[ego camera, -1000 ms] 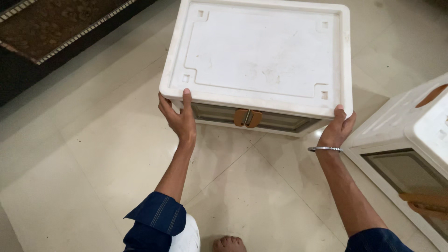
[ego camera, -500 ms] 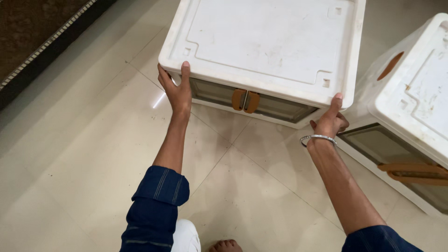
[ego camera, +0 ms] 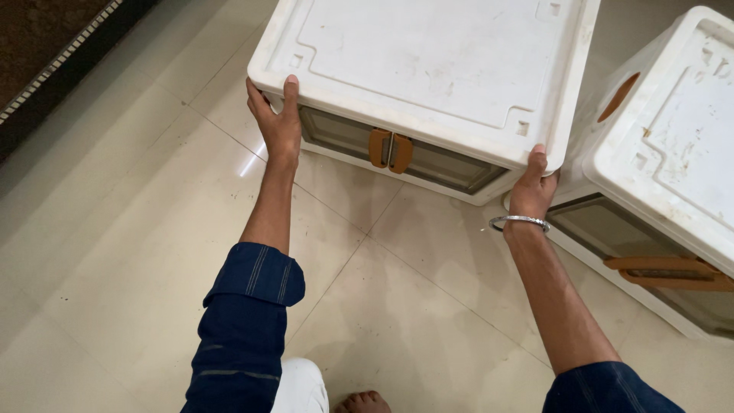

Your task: The person assembles white plastic coolers by unfolding the sides, inserting the base, and securing the lid. They repeat this process for multiple coolers, stacking them as they finish.

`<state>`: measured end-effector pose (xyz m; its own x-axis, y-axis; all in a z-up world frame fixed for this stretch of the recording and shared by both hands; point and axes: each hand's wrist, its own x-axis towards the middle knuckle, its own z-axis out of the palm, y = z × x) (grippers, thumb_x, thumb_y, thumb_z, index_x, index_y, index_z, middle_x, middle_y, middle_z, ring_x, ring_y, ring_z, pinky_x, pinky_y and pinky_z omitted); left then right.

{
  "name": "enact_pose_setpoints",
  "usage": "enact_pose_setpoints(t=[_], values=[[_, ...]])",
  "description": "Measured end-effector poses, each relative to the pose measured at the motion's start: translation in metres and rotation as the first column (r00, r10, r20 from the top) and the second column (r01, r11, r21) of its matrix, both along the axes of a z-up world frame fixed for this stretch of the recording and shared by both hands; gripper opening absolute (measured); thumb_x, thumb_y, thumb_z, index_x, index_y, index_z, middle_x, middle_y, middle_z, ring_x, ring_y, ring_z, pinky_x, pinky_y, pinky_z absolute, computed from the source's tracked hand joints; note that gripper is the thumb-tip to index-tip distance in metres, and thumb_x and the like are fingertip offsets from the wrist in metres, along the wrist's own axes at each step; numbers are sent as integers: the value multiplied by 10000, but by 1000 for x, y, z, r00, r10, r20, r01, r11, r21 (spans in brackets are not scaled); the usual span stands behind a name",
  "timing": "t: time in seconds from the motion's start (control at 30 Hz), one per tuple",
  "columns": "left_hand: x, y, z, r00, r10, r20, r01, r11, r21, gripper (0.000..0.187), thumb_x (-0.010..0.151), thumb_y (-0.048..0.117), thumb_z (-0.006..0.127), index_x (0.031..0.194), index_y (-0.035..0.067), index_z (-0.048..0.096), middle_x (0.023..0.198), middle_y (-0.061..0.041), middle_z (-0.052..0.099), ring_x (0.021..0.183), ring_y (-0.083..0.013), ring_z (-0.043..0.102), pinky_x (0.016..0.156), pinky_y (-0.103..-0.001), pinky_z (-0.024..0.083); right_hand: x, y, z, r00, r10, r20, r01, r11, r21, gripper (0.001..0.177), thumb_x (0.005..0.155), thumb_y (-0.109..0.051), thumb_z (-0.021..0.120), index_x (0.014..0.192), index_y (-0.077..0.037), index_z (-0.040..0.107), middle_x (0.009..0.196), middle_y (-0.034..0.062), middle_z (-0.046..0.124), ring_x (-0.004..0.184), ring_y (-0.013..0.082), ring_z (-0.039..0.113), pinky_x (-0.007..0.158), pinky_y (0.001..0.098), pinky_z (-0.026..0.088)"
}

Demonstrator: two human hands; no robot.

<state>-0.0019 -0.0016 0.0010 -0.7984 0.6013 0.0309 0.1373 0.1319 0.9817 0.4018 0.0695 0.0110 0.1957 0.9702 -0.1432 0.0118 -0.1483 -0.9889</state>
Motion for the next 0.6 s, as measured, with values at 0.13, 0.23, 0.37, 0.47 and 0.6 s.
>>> enact_pose_setpoints(t=[0.13, 0.23, 0.37, 0.47, 0.6], values=[[0, -4, 1, 999, -19, 34, 20, 999, -35, 1018, 919, 650, 619, 1632, 152, 88, 1621, -183, 170, 1549, -380, 182, 1228, -529, 295, 0, 0, -7, 993, -114, 18, 113, 993, 18, 642, 933, -517, 613, 1318, -33, 441, 1260, 105, 550, 1218, 225, 504, 1067, 352, 357], [0, -3, 6, 998, -21, 59, 24, 998, -60, 1032, 904, 657, 620, 1627, 167, 70, 1612, -180, 177, 1541, -384, 186, 1214, -532, 318, 3, -3, -2, 985, -168, 22, 167, 985, 48, 658, 882, -518, 696, 1250, -16, 481, 1142, 89, 552, 1123, 202, 520, 994, 358, 399], [6, -2, 10, 995, -61, 81, 66, 996, -54, 1045, 906, 662, 622, 1629, 178, 45, 1611, -187, 171, 1542, -387, 185, 1232, -529, 321, 4, -15, 11, 951, -304, 48, 305, 952, -12, 690, 828, -584, 784, 1132, -11, 548, 990, 45, 532, 938, 177, 529, 892, 348, 477], [11, 7, 10, 990, -121, 71, 125, 990, -62, 1027, 926, 648, 618, 1635, 188, 34, 1633, -189, 103, 1555, -397, 102, 1227, -556, 278, 4, -21, 19, 926, -376, 16, 377, 925, -54, 699, 802, -630, 785, 1087, -51, 515, 934, 21, 508, 894, 160, 530, 872, 336, 486], [15, 27, 4, 982, -168, 80, 174, 982, -72, 1013, 933, 625, 605, 1628, 181, 18, 1632, -196, 118, 1545, -395, 129, 1206, -546, 284, 6, -20, 18, 906, -422, -21, 417, 900, -125, 660, 774, -637, 776, 1074, -100, 540, 931, 5, 575, 917, 130, 579, 854, 348, 479]])
